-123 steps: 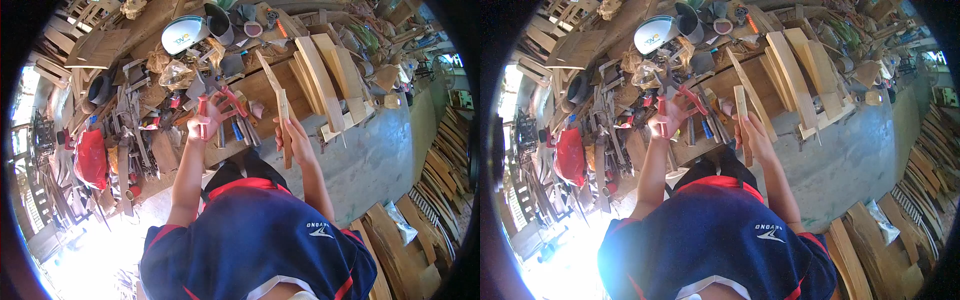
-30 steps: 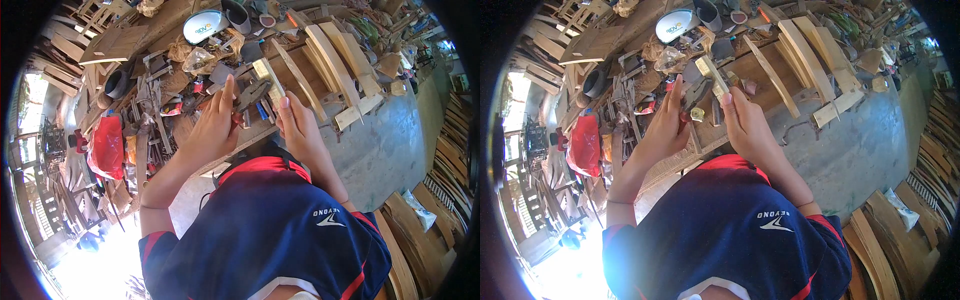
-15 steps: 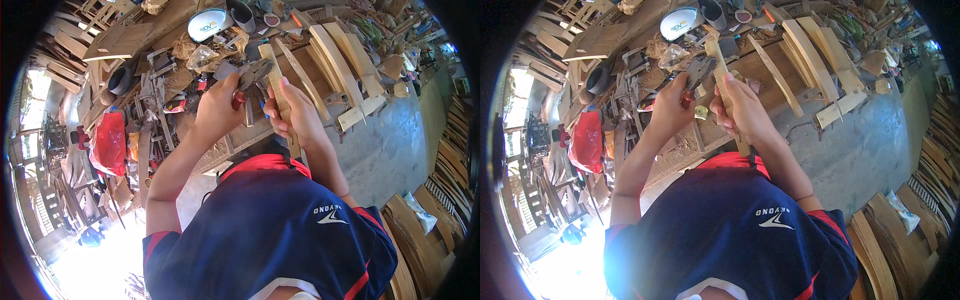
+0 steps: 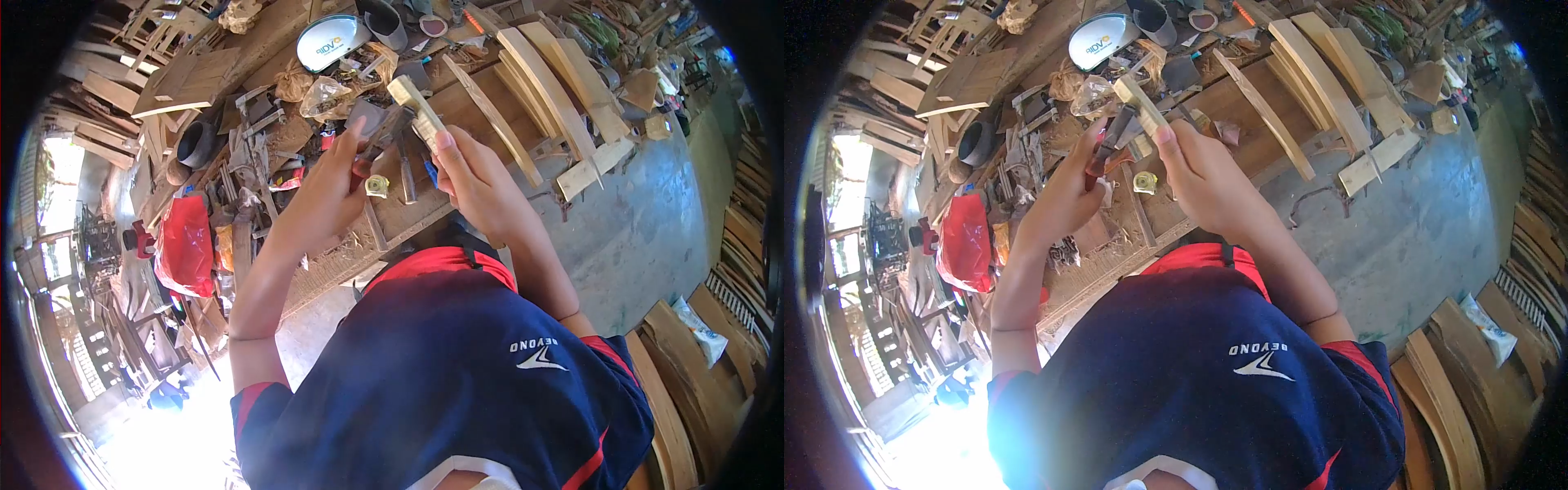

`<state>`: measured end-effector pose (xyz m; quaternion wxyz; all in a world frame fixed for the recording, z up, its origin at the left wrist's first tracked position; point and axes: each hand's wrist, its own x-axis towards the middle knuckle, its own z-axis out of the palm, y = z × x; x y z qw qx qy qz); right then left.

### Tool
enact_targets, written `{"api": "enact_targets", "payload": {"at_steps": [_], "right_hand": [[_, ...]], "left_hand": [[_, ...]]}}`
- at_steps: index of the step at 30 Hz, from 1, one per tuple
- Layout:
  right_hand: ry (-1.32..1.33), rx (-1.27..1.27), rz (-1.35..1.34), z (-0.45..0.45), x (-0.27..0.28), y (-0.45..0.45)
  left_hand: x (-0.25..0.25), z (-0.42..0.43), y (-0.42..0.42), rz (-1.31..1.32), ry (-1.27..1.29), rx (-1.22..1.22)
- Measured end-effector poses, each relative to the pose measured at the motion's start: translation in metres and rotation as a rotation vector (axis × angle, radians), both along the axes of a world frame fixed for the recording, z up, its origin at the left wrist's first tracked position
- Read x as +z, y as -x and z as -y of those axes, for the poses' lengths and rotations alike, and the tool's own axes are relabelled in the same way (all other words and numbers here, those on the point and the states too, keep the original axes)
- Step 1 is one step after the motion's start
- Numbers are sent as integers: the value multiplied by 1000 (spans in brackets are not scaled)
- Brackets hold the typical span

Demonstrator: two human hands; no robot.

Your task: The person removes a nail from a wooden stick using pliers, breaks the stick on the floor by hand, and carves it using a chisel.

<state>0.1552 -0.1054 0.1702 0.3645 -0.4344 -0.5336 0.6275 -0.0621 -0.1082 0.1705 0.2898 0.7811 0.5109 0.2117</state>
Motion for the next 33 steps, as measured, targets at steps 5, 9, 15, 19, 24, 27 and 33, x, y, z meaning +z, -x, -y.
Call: {"api": "enact_targets", "payload": {"at_steps": [5,9,15,19,24,27,33], "right_hand": [[-43,-80,41,5,-3,12],[-68,-107,121,7,7,20],[11,-183,65,2,-7,26],[61,-168,-93,-1,7,25],[264,-90,-294,1,12,14],[228,-50,-333,4,12,13],[-118,-63,60,4,8,15]], "left_hand": [[-14,3,-18,-150,-154,177],[-23,-1,-20,-144,-265,265],[-17,-8,-26,-377,-520,258],[-15,1,-31,-203,-287,288],[-18,10,-20,159,-88,348],[-14,16,-12,629,327,277],[9,33,-24,935,571,143]]}}
